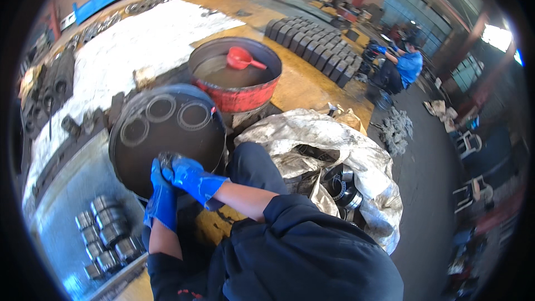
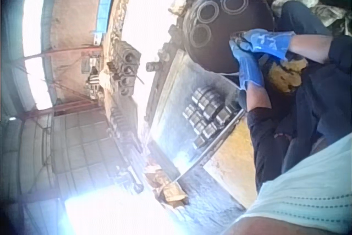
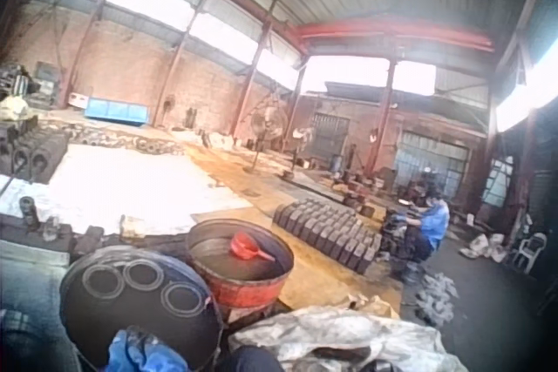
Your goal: The person washes metal bearings in a container of liquid by hand, rotating and rubbing the components, and places the cleaned bearings onto a metal tray.
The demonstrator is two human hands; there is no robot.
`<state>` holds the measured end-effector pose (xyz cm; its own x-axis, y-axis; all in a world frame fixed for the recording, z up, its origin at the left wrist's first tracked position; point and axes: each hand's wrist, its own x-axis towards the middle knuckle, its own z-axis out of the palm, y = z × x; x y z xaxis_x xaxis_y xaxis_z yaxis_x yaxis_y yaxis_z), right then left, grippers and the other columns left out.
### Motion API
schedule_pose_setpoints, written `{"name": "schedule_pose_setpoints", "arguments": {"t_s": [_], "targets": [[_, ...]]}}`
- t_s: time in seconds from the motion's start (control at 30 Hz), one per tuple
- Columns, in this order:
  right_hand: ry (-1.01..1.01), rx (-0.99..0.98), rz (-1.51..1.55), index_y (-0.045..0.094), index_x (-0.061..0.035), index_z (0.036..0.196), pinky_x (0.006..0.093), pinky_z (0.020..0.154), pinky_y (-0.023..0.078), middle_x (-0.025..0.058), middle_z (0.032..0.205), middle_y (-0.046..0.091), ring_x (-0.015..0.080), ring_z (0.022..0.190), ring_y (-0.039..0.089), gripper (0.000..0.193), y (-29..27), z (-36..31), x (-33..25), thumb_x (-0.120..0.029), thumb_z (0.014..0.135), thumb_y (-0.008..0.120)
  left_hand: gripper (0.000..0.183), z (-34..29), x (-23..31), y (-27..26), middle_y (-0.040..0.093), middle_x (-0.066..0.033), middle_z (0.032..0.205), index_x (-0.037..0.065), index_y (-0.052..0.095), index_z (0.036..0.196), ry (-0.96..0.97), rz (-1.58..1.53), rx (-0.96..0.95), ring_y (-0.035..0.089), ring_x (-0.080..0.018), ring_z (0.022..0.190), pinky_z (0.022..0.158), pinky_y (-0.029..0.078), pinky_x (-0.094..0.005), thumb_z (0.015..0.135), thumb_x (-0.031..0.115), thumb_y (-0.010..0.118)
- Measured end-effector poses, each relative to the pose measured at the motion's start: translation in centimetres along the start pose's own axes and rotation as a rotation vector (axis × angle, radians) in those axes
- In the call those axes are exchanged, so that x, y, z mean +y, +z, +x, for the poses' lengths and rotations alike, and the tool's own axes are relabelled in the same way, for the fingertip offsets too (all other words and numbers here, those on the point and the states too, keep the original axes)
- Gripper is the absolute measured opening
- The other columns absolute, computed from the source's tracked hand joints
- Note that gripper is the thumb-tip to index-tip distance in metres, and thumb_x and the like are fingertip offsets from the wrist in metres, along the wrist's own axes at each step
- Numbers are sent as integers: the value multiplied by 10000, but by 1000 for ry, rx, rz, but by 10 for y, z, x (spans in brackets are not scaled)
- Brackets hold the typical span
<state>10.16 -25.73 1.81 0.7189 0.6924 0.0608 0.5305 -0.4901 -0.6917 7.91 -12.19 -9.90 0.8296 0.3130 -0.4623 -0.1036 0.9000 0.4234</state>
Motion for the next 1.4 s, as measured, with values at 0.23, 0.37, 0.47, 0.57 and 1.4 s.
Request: {"name": "schedule_pose_setpoints", "arguments": {"t_s": [0.23,0.37,0.47,0.57,1.4], "targets": [[-71,-89,-29,721,-55,1076,507,818,566,241,1048,738,438,984,713,383,5,25,33,-405,967,608,238,45,-10,-15,694,-113,953,77,663,1057,84,-128,-347,668,-265,869,844,584,-424,1076,292,561],[36,-91,-39,714,0,1149,448,842,540,276,1025,731,408,957,724,466,2,30,42,-430,1075,548,374,18,-10,40,705,-134,1026,93,690,1078,-21,-199,79,649,-290,914,908,539,-461,1056,442,560],[12,-84,-76,726,15,1098,461,826,539,277,979,733,410,926,724,509,18,31,37,-457,1076,538,383,3,-4,32,700,-132,988,95,688,1072,18,-176,119,651,-297,870,877,552,-462,1058,455,558],[-30,-140,30,727,18,1113,463,834,546,265,980,743,389,927,734,525,13,27,30,-466,1080,527,448,-35,16,52,698,-134,944,75,685,1014,-99,-134,141,649,-284,815,848,552,-443,1065,492,529],[-138,-360,-17,626,22,1376,339,783,528,139,1046,722,168,877,649,595,20,132,-108,-453,1018,647,228,-85,125,53,716,-94,860,33,672,1038,826,-298,114,697,-192,725,629,564,-330,1004,256,702]]}}
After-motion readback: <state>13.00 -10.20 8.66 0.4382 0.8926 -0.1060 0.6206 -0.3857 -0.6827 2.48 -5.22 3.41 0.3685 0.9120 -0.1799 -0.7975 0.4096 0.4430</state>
